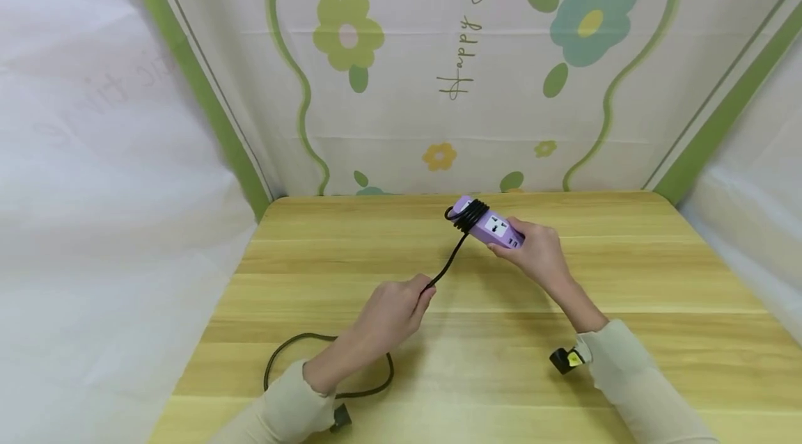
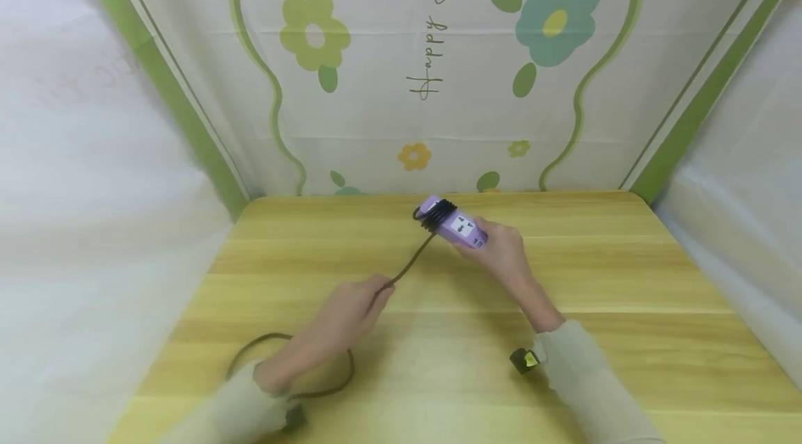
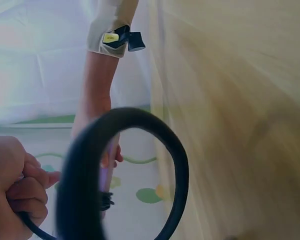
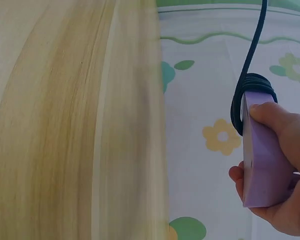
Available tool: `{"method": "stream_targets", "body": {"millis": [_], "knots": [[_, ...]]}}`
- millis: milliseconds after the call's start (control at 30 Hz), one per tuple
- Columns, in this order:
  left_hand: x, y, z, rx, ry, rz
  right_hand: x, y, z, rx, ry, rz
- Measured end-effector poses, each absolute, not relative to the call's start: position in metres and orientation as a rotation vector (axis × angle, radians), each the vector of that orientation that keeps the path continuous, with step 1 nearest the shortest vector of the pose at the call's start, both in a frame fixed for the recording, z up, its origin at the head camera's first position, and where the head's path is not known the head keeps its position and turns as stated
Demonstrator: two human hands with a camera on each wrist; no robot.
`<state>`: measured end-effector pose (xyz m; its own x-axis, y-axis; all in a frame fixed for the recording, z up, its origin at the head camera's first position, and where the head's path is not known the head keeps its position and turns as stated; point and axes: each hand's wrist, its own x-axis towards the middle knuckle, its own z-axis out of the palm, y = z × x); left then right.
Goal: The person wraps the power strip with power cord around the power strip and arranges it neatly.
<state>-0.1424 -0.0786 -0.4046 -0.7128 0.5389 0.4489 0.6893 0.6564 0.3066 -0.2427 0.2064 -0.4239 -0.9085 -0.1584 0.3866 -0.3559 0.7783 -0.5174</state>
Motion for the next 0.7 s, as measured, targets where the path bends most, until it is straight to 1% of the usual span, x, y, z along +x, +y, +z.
{"method": "stream_targets", "body": {"millis": [433,700], "knots": [[-0.146,-0.078,-0.379,-1.003,-2.469,-0.516,-0.248,0.189,-0.427,0.461,-2.716,0.751],[-0.166,-0.086,-0.358,-1.069,-2.333,-0.301,-0.239,0.18,-0.429,0.581,-2.739,0.633]]}}
